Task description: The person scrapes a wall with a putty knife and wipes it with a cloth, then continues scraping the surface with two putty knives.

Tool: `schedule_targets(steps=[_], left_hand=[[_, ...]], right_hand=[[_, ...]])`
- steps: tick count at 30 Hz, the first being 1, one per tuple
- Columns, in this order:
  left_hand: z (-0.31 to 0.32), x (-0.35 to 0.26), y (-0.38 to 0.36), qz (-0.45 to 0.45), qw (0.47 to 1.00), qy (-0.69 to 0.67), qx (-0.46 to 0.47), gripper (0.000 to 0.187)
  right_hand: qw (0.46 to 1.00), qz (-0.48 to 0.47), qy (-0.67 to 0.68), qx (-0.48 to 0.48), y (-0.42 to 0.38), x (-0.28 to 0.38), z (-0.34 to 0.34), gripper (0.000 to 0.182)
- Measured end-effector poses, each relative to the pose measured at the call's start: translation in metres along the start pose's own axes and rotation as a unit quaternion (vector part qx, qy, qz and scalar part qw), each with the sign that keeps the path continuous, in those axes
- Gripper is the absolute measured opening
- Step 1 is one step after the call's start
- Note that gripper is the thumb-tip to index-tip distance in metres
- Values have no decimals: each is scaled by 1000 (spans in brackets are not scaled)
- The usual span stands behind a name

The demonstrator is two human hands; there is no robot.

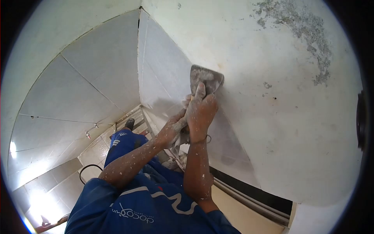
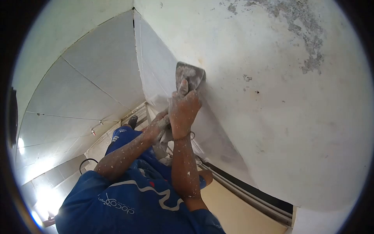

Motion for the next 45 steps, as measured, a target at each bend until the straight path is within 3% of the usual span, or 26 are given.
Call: schedule_targets(steps=[1, 2, 3, 4, 5, 6, 7, 9, 12, 13, 15, 16, 18, 19, 21, 22, 25, 27, 29, 31, 33, 35, 37, 39, 41, 45], left_hand=[[-2, 2, -4, -17, 1000, 20, 2, 44], [-4, -1, 3, -9, 999, 36, 4, 43], [2, -5, -4, -14, 999, 33, 7, 43], [3, -18, -7, -63, 997, 43, 21, 43], [8, -27, -13, -116, 992, 50, 30, 42], [8, -9, -17, -42, 998, 39, -15, 40], [4, -4, -16, -44, 998, 41, -18, 40], [-4, 0, -13, -60, 997, 22, -34, 40], [-9, 8, -10, -18, 1000, 16, -17, 37], [-12, 5, -13, -16, 1000, 17, -17, 37], [-11, -10, -22, -67, 993, -15, 97, 35], [-20, -11, -23, -69, 993, -9, 96, 35], [-33, -10, -23, -69, 979, 175, 78, 36], [-35, -11, -24, -72, 978, 181, 81, 36], [-35, -23, -21, -11, 987, 153, 40, 42], [-32, -22, -17, 86, 981, 163, 60, 49], [-39, -2, -23, 1, 987, 139, 85, 51], [-29, -5, -24, -19, 983, 155, 97, 50], [-23, -6, -28, -62, 983, 163, 63, 41], [-17, -7, -28, -82, 983, 155, 43, 35], [-12, -9, -27, -46, 999, 18, 3, 32], [-16, 5, -23, -72, 993, 91, -6, 31], [-8, 16, -20, -44, 990, 129, -44, 32], [-2, 16, -22, -102, 989, 76, -77, 32], [-15, 26, -16, -4, 998, 55, 28, 29], [1, -19, -8, -24, 999, 36, 31, 22]], right_hand=[[950, -192, -235, -76, 11, -6, 2, 39], [809, -352, -451, -137, 2, -7, 2, 39], [809, -346, -454, -137, -5, -6, -2, 39], [966, -174, -189, -28, 0, -2, -4, 36], [990, 26, 99, 96, -3, 0, -3, 34], [988, 18, 114, 101, -12, -1, -1, 31], [987, 19, 118, 103, -16, -7, 0, 31], [990, -129, 12, 46, -19, -16, 0, 27], [990, -94, -93, 41, -23, -12, -3, 24], [990, -96, -92, 41, -23, -13, -4, 24], [993, -103, 43, 27, -28, -21, -6, 23], [993, -104, 49, 26, -26, -26, -7, 23], [987, -159, -21, 8, -29, -33, -13, 24], [987, -159, -15, 4, -34, -34, -14, 24], [991, -130, 9, 25, -44, -24, -16, 24], [991, -130, 14, 24, -47, -26, -13, 24], [989, -104, 35, 94, -52, -41, 1, 27], [974, -205, 60, 77, -50, -56, 6, 29], [974, -141, 121, 132, -61, -72, 3, 33], [962, -151, 192, 121, -71, -80, -1, 40], [934, -109, 269, 210, -78, -110, 1, 48], [896, 41, 338, 284, -93, -113, -3, 45], [921, 62, 283, 260, -93, -116, -3, 51], [948, 14, 216, 234, -95, -113, -11, 41], [956, -9, 172, 237, -98, -113, -24, 37], [966, -25, 87, 240, -106, -107, -39, 28]])
Point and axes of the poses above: each hand's wrist, its own y-axis towards the middle knuckle, its own z-axis out of the palm, x = y × z, the point moved 1 cm from there along y, towards the middle knuckle, and after that the axes turned 15 degrees about x, right-handed, at the moved point
